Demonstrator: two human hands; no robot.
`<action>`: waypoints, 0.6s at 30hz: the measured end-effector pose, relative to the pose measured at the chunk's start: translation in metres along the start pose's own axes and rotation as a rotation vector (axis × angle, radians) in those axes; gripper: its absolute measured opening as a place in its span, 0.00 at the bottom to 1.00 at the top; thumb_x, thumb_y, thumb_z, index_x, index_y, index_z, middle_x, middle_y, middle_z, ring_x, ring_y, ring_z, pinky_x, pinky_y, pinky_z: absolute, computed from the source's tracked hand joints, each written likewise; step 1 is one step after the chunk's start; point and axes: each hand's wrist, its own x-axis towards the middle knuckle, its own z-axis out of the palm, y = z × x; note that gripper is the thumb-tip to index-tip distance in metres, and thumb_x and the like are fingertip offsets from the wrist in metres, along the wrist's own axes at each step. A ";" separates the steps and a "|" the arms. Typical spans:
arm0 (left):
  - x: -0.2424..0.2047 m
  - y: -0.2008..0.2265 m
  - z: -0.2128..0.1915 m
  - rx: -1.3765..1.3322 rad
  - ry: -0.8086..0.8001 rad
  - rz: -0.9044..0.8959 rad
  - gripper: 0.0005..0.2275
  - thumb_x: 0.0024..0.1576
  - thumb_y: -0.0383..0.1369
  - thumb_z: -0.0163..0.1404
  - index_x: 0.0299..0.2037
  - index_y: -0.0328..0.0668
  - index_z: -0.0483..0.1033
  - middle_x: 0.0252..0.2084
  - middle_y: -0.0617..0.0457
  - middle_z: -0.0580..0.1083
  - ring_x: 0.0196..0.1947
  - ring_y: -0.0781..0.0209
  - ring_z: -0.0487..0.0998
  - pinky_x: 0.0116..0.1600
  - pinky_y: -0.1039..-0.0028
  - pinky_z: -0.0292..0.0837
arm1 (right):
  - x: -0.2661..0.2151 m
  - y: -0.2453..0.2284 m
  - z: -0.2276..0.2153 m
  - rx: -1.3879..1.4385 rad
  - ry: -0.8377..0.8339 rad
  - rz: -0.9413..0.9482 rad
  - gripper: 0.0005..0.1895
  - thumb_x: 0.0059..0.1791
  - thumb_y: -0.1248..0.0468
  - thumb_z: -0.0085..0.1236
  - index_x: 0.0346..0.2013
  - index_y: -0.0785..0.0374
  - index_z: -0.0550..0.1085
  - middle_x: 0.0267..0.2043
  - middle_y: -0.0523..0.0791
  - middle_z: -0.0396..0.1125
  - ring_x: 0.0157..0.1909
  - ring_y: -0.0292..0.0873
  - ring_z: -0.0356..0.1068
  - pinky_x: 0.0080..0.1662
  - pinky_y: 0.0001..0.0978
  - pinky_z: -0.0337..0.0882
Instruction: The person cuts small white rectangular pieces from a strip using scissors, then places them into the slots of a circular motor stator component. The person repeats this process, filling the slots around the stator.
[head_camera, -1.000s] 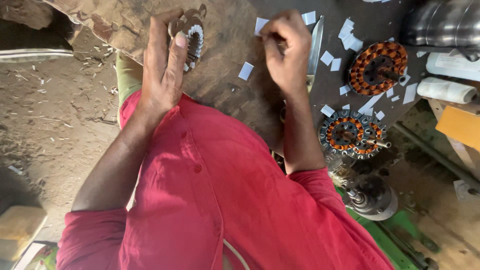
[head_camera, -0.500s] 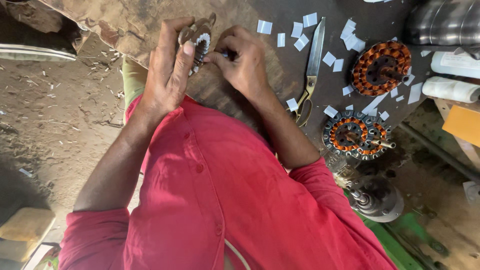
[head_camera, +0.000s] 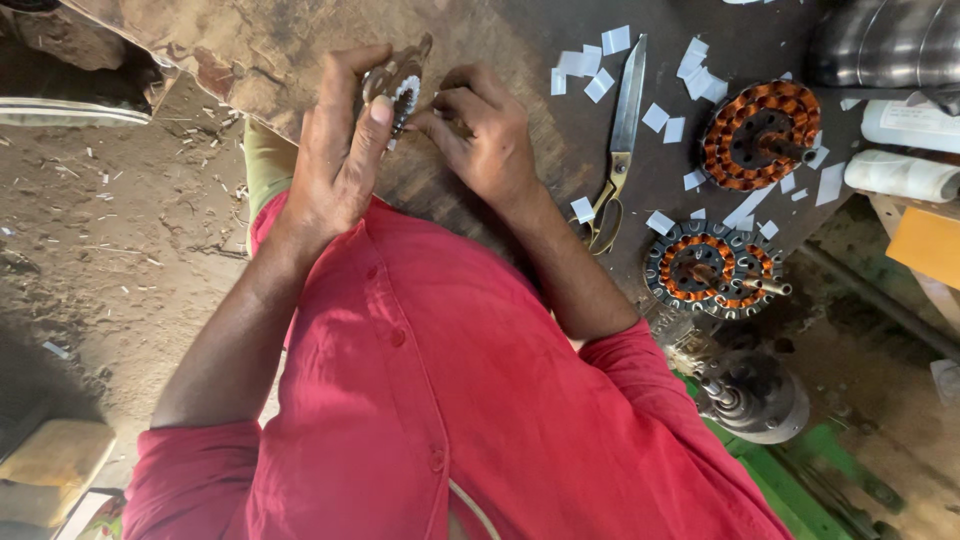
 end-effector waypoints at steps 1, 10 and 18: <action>0.000 0.000 0.000 0.006 0.006 -0.020 0.20 0.79 0.43 0.37 0.68 0.31 0.58 0.53 0.40 0.76 0.51 0.56 0.80 0.56 0.68 0.75 | 0.000 0.000 -0.001 0.016 -0.004 0.026 0.15 0.46 0.65 0.76 0.38 0.70 0.78 0.45 0.49 0.70 0.41 0.44 0.76 0.39 0.30 0.77; -0.006 -0.004 0.004 0.001 0.083 -0.148 0.22 0.76 0.45 0.37 0.68 0.32 0.60 0.33 0.49 0.70 0.32 0.66 0.70 0.40 0.75 0.65 | -0.022 -0.008 -0.008 0.375 -0.047 0.219 0.08 0.49 0.76 0.68 0.41 0.71 0.79 0.50 0.50 0.73 0.46 0.40 0.77 0.43 0.29 0.78; -0.020 -0.015 0.009 -0.164 0.157 -0.105 0.23 0.79 0.46 0.37 0.71 0.32 0.56 0.48 0.50 0.72 0.42 0.68 0.71 0.50 0.77 0.71 | -0.022 -0.013 0.002 0.514 -0.054 0.209 0.10 0.47 0.79 0.62 0.43 0.73 0.78 0.54 0.52 0.69 0.52 0.42 0.76 0.50 0.29 0.83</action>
